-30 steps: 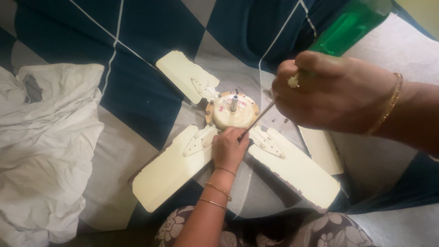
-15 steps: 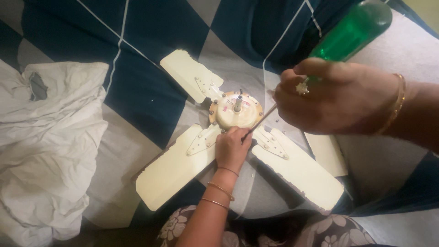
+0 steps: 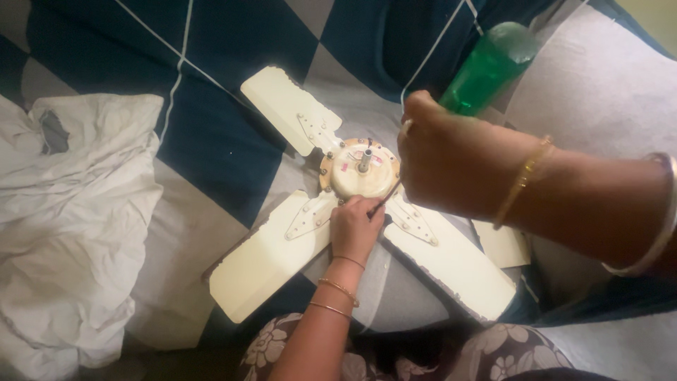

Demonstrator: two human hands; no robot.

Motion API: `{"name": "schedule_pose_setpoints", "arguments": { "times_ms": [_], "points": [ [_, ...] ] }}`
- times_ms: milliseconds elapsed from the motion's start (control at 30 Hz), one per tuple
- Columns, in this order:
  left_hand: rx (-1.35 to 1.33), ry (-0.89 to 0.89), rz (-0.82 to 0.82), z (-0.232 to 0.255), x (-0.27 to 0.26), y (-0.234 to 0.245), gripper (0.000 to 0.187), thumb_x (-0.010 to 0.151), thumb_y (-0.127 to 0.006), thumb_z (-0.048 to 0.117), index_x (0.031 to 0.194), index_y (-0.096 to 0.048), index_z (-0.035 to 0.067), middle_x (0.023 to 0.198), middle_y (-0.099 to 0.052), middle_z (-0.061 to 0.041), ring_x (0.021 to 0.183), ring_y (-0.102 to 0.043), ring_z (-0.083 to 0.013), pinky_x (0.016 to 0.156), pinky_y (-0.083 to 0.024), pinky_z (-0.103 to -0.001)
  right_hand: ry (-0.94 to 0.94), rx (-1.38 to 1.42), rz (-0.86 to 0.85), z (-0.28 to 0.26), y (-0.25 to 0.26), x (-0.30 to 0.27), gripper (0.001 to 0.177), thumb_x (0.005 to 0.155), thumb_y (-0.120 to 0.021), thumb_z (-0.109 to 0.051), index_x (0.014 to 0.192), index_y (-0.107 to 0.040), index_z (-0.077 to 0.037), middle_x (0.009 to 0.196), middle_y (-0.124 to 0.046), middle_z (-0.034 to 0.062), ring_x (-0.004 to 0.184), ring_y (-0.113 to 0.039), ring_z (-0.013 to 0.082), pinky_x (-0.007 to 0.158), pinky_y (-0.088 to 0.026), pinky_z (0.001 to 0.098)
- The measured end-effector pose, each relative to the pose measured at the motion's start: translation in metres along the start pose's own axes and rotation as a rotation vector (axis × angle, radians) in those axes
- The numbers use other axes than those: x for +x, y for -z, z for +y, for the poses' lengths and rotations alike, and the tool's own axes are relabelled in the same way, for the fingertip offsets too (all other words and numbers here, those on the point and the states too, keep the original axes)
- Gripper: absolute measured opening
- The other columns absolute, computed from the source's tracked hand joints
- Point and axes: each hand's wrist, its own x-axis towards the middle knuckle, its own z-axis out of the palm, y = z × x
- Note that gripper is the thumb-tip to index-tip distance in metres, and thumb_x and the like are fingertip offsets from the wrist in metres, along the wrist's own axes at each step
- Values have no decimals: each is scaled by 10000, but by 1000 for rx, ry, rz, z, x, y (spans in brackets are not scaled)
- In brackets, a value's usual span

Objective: The person assembles an electric fan by attaching blades to the central hub using a screwdriver. They place each blade, insert screws, and tighten them in sequence, then handle a small plastic cap near the hub.

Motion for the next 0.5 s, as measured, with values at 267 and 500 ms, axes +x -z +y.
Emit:
{"name": "schedule_pose_setpoints", "arguments": {
  "times_ms": [267,500],
  "points": [
    [-48,79,-5,2,1,-1,121,822,-782,168,922,-800,104,856,-729,-77,759,-693,-277,759,-533,-384,-66,548,-735,27,6,31,193,876,-788,-335,975,-756,-173,887,-780,6,869,-742,143,898,-546,337],
    [-94,87,12,1,2,0,142,806,-774,155,935,-792,97,879,-733,-67,741,-699,-244,744,-545,-366,-351,766,-938,40,-3,22,220,950,-737,-360,1041,-794,-168,910,-794,26,887,-767,172,809,-605,338]
  ]
}}
